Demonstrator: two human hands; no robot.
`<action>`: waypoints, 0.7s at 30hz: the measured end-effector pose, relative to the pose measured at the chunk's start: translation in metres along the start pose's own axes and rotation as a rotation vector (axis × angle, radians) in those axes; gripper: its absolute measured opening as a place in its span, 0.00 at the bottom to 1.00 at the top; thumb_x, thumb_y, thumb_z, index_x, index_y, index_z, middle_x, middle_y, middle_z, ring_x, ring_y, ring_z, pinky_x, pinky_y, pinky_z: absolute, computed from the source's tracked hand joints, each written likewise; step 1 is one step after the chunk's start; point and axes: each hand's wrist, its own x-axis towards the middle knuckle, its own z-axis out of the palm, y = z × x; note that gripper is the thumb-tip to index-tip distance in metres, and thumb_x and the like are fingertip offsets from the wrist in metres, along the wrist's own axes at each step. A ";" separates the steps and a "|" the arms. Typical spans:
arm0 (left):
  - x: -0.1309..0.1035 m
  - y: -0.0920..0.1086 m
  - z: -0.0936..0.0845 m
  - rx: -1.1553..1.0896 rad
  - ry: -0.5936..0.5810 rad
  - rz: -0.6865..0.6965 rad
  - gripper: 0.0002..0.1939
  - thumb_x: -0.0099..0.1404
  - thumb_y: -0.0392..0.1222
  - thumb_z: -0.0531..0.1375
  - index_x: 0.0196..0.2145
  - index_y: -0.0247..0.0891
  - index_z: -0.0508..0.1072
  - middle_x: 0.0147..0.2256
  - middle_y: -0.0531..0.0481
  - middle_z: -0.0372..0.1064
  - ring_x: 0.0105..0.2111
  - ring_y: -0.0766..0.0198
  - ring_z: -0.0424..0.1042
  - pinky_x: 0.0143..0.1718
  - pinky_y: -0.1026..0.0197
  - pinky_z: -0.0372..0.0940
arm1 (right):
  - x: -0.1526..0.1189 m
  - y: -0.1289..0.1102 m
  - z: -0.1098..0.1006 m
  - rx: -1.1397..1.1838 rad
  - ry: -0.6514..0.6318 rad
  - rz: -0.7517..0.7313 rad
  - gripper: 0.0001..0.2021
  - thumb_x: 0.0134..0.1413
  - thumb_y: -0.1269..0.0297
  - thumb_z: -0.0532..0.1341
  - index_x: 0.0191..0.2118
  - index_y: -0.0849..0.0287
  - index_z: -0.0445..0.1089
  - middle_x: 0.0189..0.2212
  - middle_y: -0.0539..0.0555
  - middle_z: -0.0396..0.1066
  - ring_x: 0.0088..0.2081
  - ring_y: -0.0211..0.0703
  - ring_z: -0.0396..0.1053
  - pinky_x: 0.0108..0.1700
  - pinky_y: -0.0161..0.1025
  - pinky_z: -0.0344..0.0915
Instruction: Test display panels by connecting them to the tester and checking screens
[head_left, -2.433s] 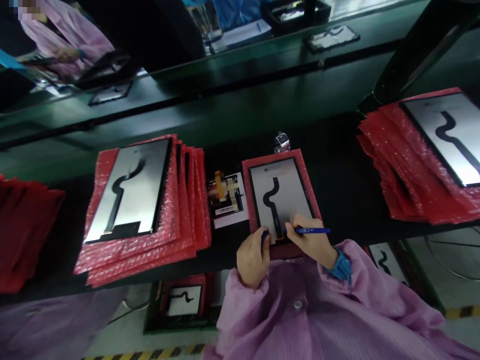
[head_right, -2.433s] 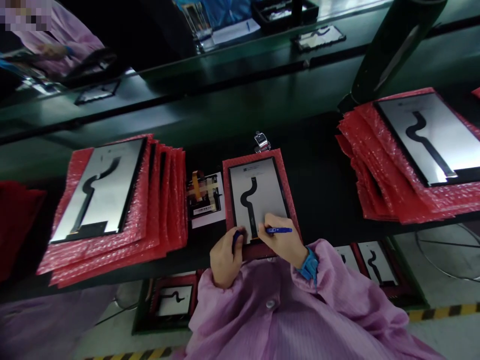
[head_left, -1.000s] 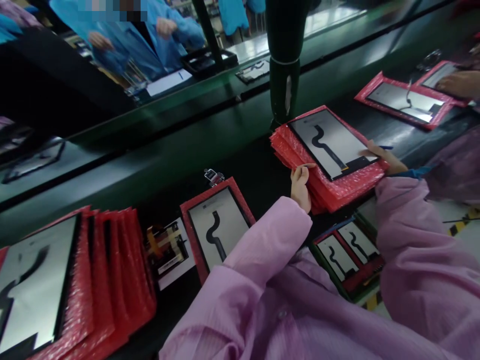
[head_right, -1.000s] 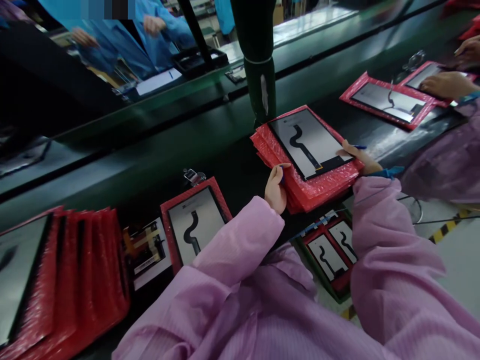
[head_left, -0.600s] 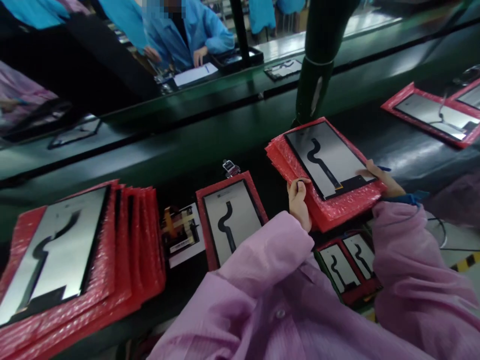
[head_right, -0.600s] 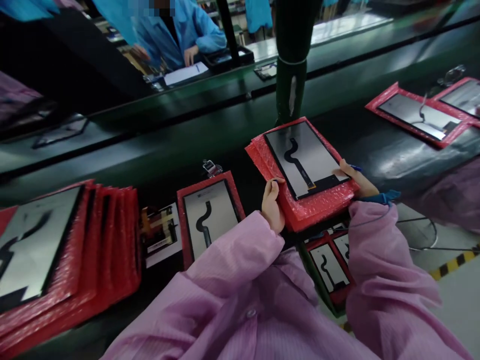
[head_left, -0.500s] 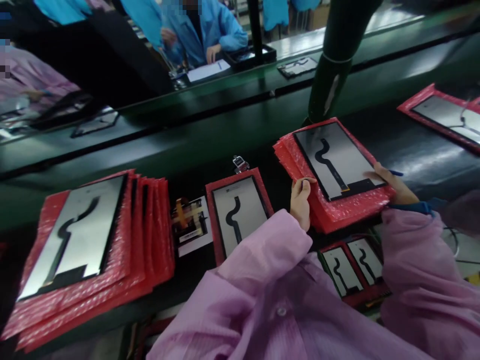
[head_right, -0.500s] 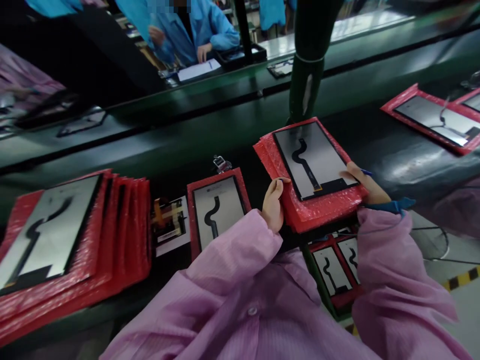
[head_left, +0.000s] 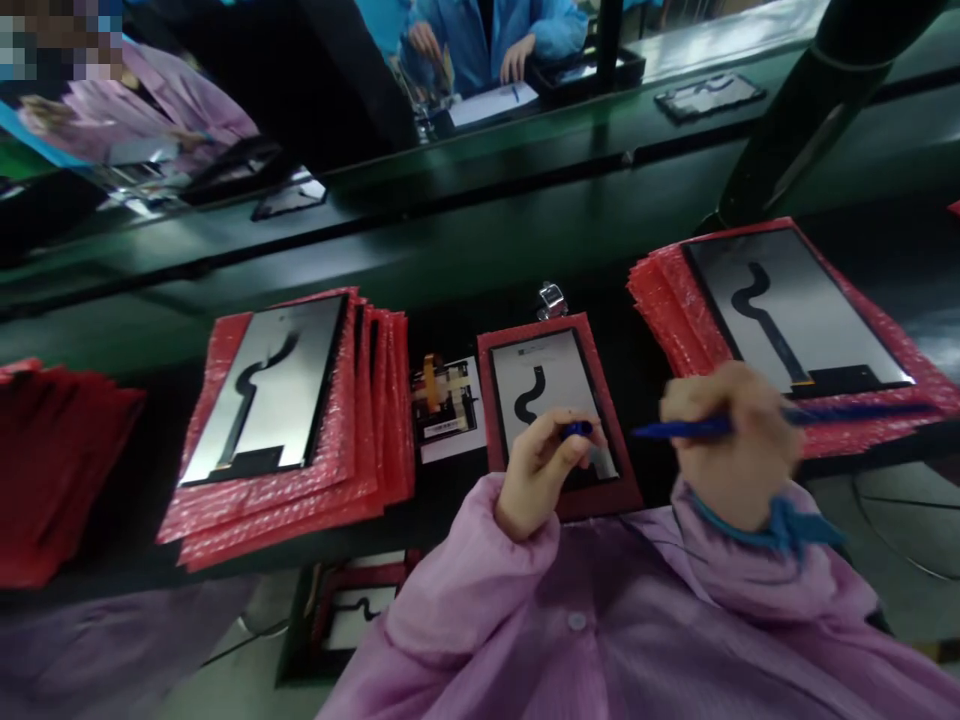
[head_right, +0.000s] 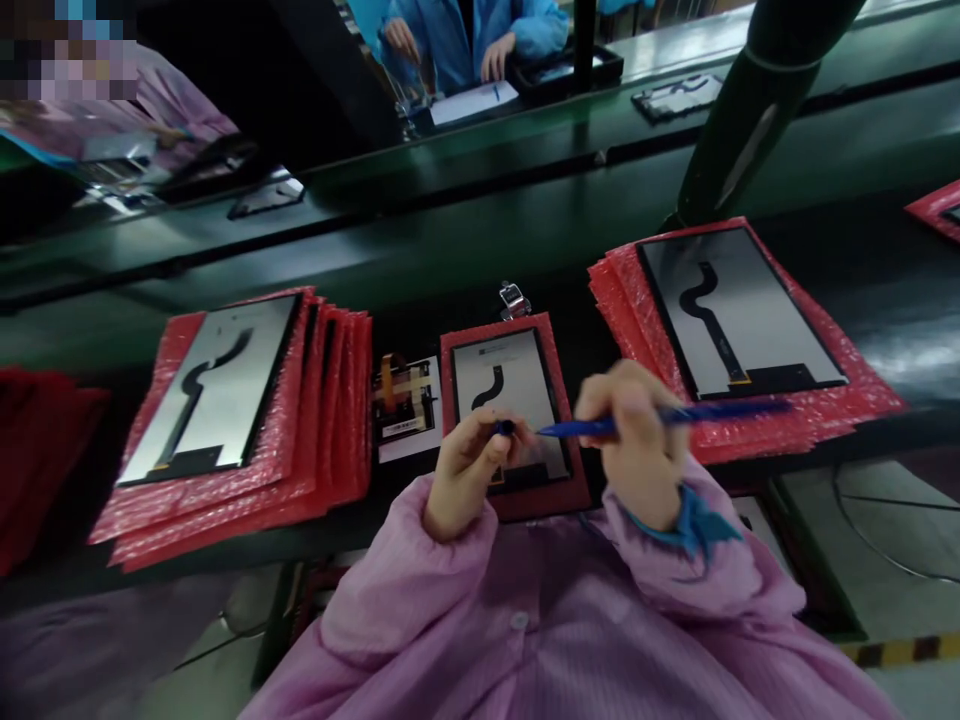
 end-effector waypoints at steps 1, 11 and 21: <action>-0.002 0.001 -0.006 0.015 -0.004 0.009 0.16 0.67 0.53 0.62 0.41 0.36 0.74 0.31 0.47 0.75 0.24 0.70 0.68 0.26 0.67 0.65 | 0.001 0.003 0.015 0.113 -0.029 0.030 0.24 0.66 0.48 0.54 0.22 0.57 0.63 0.18 0.47 0.56 0.17 0.32 0.55 0.19 0.35 0.51; -0.004 0.001 -0.027 0.058 0.033 -0.061 0.22 0.66 0.60 0.61 0.42 0.36 0.74 0.25 0.51 0.71 0.19 0.71 0.61 0.19 0.66 0.59 | 0.024 0.006 0.053 0.111 -0.330 0.167 0.25 0.65 0.47 0.55 0.22 0.58 0.62 0.17 0.47 0.58 0.17 0.31 0.54 0.18 0.32 0.50; 0.012 -0.009 -0.046 0.375 0.061 0.151 0.22 0.72 0.54 0.55 0.58 0.44 0.55 0.50 0.41 0.67 0.36 0.63 0.75 0.37 0.60 0.70 | 0.028 0.040 0.076 0.104 -0.511 0.114 0.13 0.65 0.61 0.48 0.34 0.57 0.66 0.26 0.48 0.57 0.27 0.37 0.56 0.30 0.36 0.56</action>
